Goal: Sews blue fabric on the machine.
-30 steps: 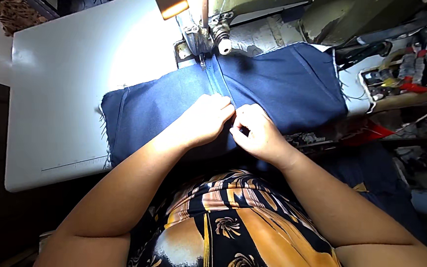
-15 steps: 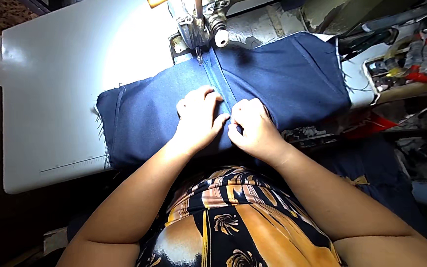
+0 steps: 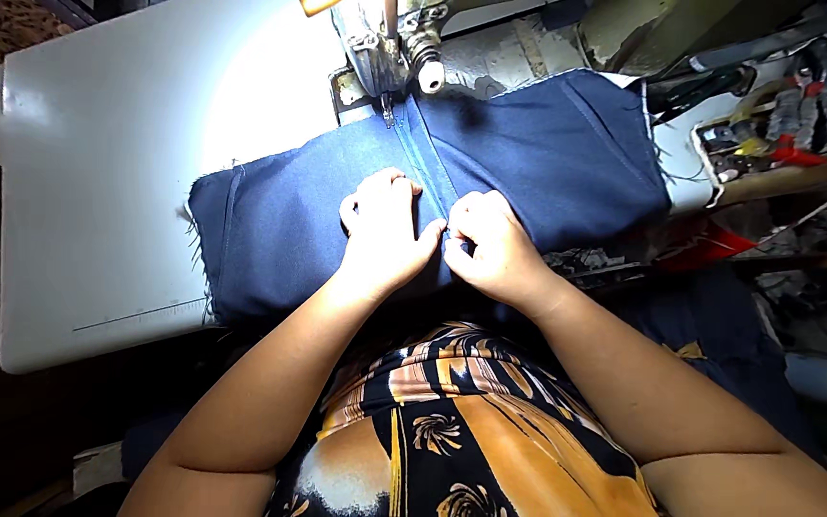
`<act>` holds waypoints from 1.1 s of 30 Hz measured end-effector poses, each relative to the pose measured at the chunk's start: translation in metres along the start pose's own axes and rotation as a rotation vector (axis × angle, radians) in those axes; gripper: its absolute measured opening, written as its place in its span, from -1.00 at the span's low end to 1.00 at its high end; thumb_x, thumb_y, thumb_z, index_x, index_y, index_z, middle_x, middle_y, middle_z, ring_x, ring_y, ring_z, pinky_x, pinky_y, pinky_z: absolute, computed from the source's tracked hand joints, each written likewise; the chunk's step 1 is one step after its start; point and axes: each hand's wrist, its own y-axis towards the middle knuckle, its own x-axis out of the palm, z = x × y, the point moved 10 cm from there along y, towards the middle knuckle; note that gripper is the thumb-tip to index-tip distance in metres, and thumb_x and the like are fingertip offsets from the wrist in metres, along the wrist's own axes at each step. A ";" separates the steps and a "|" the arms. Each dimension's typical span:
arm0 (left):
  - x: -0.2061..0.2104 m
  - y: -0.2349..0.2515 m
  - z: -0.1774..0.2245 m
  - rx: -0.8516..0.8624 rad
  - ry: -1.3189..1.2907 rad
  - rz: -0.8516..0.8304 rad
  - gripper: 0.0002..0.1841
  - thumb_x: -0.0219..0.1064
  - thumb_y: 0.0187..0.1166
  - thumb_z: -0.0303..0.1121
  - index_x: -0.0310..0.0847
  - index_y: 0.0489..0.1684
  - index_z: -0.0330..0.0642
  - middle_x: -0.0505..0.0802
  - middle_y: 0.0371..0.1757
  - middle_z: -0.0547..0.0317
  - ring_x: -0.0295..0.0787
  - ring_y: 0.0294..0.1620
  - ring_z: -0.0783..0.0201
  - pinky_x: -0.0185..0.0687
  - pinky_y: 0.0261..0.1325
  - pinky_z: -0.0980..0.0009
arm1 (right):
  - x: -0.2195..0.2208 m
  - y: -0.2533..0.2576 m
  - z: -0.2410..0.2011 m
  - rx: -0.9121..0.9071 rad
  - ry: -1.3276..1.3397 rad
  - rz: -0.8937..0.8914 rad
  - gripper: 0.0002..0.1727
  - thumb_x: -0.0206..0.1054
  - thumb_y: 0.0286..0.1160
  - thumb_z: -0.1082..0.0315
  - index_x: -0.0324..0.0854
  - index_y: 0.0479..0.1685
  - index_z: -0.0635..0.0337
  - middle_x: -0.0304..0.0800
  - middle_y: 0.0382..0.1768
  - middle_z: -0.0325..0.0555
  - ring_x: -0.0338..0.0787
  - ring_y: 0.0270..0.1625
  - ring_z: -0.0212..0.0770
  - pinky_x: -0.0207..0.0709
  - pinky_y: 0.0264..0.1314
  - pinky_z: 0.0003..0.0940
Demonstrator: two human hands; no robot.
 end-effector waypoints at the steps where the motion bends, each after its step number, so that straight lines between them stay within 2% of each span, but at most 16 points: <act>1: 0.000 0.000 0.001 0.002 0.001 -0.001 -0.42 0.32 0.47 0.14 0.66 0.29 -0.11 0.62 0.50 -0.05 0.34 0.68 -0.10 0.07 0.51 -0.39 | 0.000 0.000 0.000 -0.004 -0.001 0.000 -0.77 0.20 0.33 0.31 0.53 -0.65 0.15 0.62 -0.31 -0.03 0.60 -0.06 -0.04 0.36 0.03 -0.12; 10: 0.004 -0.002 0.002 -0.008 0.015 -0.009 -0.44 0.28 0.54 0.13 0.64 0.33 -0.09 0.59 0.54 -0.03 0.31 0.70 -0.06 0.09 0.49 -0.32 | -0.001 0.000 0.001 0.018 0.016 -0.001 -0.78 0.21 0.33 0.34 0.55 -0.64 0.15 0.61 -0.30 -0.04 0.59 -0.04 -0.06 0.35 0.05 -0.17; 13: 0.005 -0.003 0.002 0.000 0.012 0.015 -0.44 0.26 0.54 0.13 0.65 0.32 -0.09 0.58 0.58 -0.01 0.28 0.74 -0.04 0.06 0.53 -0.32 | -0.008 0.003 -0.001 -0.044 0.049 0.027 -0.75 0.16 0.46 0.38 0.66 -0.54 0.21 0.68 -0.33 -0.03 0.63 -0.09 -0.08 0.36 0.04 -0.17; 15: 0.007 -0.003 0.000 0.013 -0.003 0.025 -0.44 0.24 0.57 0.14 0.65 0.32 -0.08 0.54 0.65 0.04 0.22 0.80 0.01 0.00 0.60 -0.33 | -0.020 0.005 0.000 -0.109 0.051 0.040 -0.67 0.07 0.57 0.41 0.79 -0.34 0.23 0.87 -0.15 -0.02 0.77 0.03 -0.11 0.53 0.16 -0.24; 17: 0.005 -0.006 -0.006 0.063 -0.019 0.030 -0.45 0.23 0.59 0.14 0.65 0.34 -0.06 0.54 0.68 0.06 0.21 0.82 0.05 -0.02 0.63 -0.30 | -0.020 0.003 -0.001 -0.177 0.041 -0.003 -0.64 0.07 0.53 0.40 0.87 -0.25 0.24 0.91 0.06 0.02 0.79 0.24 -0.06 0.55 0.38 -0.20; 20: -0.004 -0.012 -0.021 0.163 -0.041 0.028 -0.44 0.24 0.59 0.14 0.67 0.37 -0.06 0.58 0.67 0.07 0.28 0.80 0.06 0.00 0.68 -0.27 | -0.007 -0.003 -0.016 -0.248 0.018 -0.052 -0.65 0.15 0.45 0.36 0.91 -0.20 0.19 0.90 0.11 -0.04 0.79 0.26 -0.06 0.59 0.37 -0.14; 24: -0.008 -0.011 -0.030 0.174 -0.050 0.006 -0.43 0.26 0.57 0.17 0.69 0.33 -0.04 0.60 0.65 0.09 0.28 0.80 0.07 -0.01 0.69 -0.25 | 0.003 -0.001 -0.018 -0.225 0.060 -0.009 -0.70 0.18 0.40 0.40 0.90 -0.26 0.18 0.90 0.06 -0.05 0.77 0.22 -0.07 0.59 0.28 -0.15; 29: -0.007 0.007 -0.033 0.138 -0.027 0.030 -0.44 0.22 0.60 0.19 0.70 0.34 -0.01 0.60 0.64 0.14 0.32 0.76 0.11 0.02 0.67 -0.23 | 0.000 0.017 -0.002 -0.187 0.079 0.010 -0.70 0.18 0.46 0.44 0.89 -0.24 0.24 0.90 0.10 0.01 0.77 0.28 -0.05 0.52 0.43 -0.22; 33: -0.010 0.014 -0.032 0.136 -0.029 0.034 -0.45 0.24 0.58 0.18 0.71 0.30 -0.03 0.61 0.62 0.13 0.35 0.74 0.10 0.04 0.64 -0.23 | -0.003 0.026 0.001 -0.210 0.070 -0.002 -0.71 0.17 0.46 0.45 0.88 -0.29 0.22 0.90 0.07 -0.01 0.76 0.26 -0.06 0.52 0.40 -0.25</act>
